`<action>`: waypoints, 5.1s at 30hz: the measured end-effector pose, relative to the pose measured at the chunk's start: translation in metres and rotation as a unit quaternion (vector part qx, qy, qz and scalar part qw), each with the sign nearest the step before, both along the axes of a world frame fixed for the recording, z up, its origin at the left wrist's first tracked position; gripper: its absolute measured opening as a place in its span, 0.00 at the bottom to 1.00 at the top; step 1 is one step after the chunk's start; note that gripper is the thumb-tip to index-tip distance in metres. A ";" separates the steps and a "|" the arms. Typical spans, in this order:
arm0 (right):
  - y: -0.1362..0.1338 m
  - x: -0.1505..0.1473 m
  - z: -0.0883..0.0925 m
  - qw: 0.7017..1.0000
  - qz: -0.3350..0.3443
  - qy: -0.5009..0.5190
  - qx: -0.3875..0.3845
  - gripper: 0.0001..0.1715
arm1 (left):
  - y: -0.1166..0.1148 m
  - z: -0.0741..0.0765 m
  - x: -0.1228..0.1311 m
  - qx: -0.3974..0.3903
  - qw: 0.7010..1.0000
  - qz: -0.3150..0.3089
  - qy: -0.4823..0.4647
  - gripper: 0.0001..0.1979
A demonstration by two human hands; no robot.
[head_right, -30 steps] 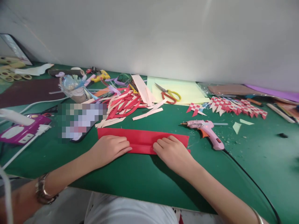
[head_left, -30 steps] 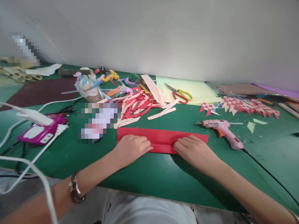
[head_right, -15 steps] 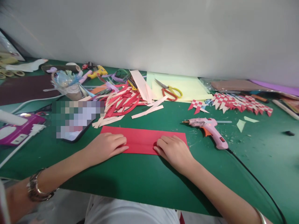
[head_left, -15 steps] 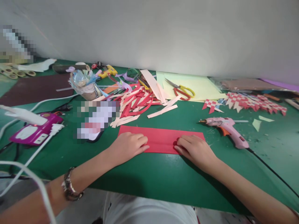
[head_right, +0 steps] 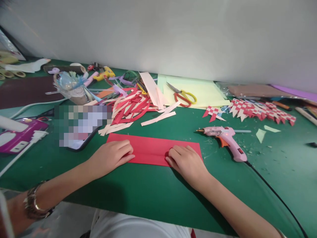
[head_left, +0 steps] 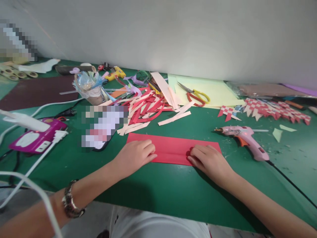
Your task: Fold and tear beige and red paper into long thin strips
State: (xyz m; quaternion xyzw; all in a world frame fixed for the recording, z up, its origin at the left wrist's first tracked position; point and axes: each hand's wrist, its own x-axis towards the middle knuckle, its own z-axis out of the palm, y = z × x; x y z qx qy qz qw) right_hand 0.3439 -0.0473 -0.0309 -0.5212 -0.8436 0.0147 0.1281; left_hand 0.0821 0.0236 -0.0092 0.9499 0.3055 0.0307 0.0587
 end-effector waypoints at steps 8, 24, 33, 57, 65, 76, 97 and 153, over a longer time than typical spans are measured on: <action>0.000 -0.001 0.001 1.000 0.002 -0.010 0.012 0.14 | 0.002 0.001 -0.037 0.006 0.995 0.096 0.015 0.19; 0.000 -0.001 0.003 1.000 0.006 -0.012 -0.017 0.13 | 0.000 0.008 -0.047 -0.007 0.994 0.103 0.021 0.11; 0.001 0.000 -0.002 1.000 0.021 -0.012 0.005 0.12 | -0.042 0.000 0.023 -0.016 0.992 -0.127 -0.009 0.27; -0.008 -0.060 0.028 0.999 0.031 -0.027 0.023 0.29 | -0.027 0.002 -0.073 -0.113 0.991 -0.065 0.041 0.43; -0.013 -0.057 0.016 0.984 0.136 -0.034 -0.113 0.42 | -0.027 -0.002 -0.074 -0.111 0.992 -0.059 0.032 0.44; -0.069 0.052 -0.001 0.993 0.022 -0.114 -0.035 0.43 | -0.012 0.021 -0.072 -0.062 0.997 -0.037 0.007 0.36; -0.070 0.045 0.003 0.992 0.023 -0.124 -0.022 0.43 | -0.041 0.015 -0.006 -0.143 0.984 -0.106 0.008 0.35; 0.013 -0.048 0.002 0.999 -0.012 0.019 -0.041 0.09 | -0.045 -0.001 -0.009 -0.106 0.987 -0.121 -0.006 0.35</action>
